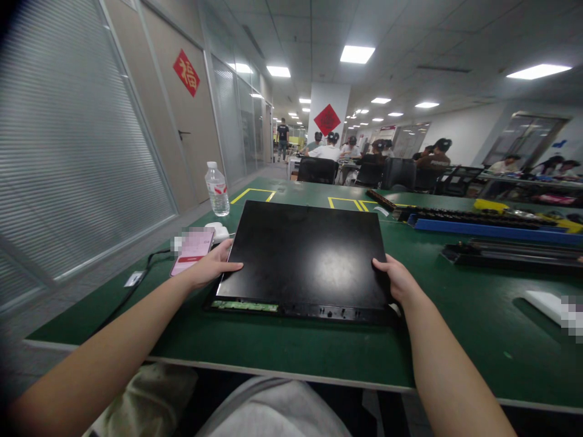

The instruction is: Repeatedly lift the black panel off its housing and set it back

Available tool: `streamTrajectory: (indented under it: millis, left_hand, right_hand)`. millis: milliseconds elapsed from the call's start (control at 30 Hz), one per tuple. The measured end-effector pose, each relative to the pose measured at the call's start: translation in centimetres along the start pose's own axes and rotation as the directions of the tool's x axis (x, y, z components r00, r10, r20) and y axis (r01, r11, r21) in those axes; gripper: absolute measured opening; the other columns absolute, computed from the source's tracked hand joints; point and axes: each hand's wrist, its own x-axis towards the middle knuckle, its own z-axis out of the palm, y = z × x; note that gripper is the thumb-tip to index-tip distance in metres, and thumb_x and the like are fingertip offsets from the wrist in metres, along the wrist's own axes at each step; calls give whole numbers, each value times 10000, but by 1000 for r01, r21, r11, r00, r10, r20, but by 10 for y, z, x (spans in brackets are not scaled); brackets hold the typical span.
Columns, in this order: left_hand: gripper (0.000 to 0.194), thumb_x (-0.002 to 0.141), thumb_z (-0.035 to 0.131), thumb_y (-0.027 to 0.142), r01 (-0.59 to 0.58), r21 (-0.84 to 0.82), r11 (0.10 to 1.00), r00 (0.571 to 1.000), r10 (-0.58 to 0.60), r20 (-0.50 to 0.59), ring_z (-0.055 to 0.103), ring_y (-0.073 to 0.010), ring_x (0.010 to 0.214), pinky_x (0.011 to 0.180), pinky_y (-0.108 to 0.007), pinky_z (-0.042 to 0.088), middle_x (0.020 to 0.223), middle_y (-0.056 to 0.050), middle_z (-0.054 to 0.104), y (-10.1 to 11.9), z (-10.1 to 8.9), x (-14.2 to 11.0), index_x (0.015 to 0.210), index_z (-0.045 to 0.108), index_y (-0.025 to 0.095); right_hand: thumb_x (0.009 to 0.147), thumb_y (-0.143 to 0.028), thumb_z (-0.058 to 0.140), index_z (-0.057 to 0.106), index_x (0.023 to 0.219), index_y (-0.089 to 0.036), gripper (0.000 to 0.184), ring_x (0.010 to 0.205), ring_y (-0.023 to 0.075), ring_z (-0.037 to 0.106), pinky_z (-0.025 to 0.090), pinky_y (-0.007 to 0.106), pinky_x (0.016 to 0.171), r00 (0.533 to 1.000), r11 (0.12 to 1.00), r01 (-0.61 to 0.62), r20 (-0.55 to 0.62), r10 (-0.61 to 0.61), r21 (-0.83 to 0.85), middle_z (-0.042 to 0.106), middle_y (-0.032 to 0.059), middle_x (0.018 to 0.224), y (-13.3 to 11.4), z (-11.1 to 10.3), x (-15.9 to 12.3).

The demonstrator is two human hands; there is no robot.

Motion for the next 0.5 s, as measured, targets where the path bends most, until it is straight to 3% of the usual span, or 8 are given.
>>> streamTrajectory:
  millis: [500]
  left_hand:
    - [768,630,853,114,35,-5,999,999,-35,-1,733,-297,986,991,-506,502,1097,-84,750,1,0,0,1292,479,221]
  right_hand:
    - [732,-166,648,612,1055,-289,347,655,245,664,537,390,620,1000,1000,-10,1,10,0,719,33,796,-1,1,-1]
